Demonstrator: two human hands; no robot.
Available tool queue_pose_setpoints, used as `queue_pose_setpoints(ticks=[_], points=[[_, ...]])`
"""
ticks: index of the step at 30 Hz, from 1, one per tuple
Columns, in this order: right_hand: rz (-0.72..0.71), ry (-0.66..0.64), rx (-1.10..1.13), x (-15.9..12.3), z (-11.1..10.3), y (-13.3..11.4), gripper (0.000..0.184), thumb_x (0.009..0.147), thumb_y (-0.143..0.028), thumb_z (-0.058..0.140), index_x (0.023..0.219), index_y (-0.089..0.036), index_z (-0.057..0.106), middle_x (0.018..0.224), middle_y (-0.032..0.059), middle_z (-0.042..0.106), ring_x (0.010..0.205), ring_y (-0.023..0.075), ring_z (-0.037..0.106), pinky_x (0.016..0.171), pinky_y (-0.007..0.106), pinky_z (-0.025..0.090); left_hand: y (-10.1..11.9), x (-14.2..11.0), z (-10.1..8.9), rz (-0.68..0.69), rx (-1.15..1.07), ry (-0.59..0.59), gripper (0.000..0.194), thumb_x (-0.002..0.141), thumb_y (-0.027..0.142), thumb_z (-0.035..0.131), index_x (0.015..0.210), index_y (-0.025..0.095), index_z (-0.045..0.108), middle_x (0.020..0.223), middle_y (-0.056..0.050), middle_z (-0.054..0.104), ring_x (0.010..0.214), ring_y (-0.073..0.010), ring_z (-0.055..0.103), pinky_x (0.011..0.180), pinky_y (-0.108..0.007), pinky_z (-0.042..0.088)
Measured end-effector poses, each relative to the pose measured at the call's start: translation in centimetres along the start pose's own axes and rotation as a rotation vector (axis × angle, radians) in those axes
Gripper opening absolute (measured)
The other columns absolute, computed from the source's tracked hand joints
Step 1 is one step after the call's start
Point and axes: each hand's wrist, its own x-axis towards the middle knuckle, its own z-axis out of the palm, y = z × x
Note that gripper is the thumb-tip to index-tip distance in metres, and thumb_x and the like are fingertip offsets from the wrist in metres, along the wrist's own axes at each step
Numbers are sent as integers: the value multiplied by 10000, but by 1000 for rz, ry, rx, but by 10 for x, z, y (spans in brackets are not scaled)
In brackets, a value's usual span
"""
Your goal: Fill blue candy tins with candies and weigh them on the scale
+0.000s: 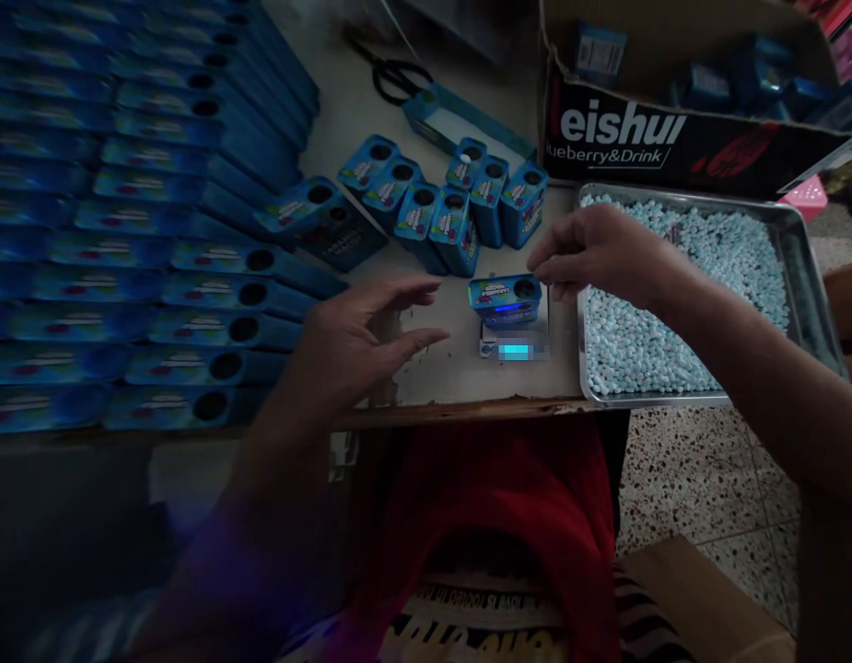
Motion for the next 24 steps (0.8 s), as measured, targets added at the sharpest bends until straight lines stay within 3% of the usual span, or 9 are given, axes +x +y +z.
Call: queue_pose_setpoints(ticks=[5,12,16,20,24], points=[[-81,-6,-516,3,4,-32,170,982,-272,726,1038,-215,876,845,14,797,886,202,784,836,314,589,-13,0,17,-100,-73,1,531,914,341,849,1431,300,732,1307,-71,802,1139,-272,800,1058,-446,650],[-188,-159,-991,7,21,-61,339,920,-32,610,1039,-212,871,1068,49,829,1045,242,758,929,337,528,-18,1,20,35,-68,-11,456,948,325,826,1394,299,739,1407,-76,751,1088,-244,802,1017,-440,670],[-215,-189,-1037,9,30,-58,329,906,-34,590,988,-197,864,1056,72,818,1060,259,758,921,340,527,-24,-1,18,17,-100,-16,451,943,374,822,1384,302,759,1493,-83,699,1091,-243,799,1048,-463,675],[-192,-143,-934,9,33,-62,257,965,-114,622,1004,-195,863,1047,62,818,1079,254,756,948,337,530,-25,0,15,-23,-57,0,445,927,374,822,1364,309,771,1523,-81,686,1087,-243,798,1045,-454,686],[-178,4,-893,7,9,-49,263,995,-140,617,1053,-209,863,1030,45,830,1056,246,765,947,348,523,-21,4,7,16,-43,16,422,923,425,841,1329,318,794,1485,-72,713,1058,-247,795,1011,-453,700]])
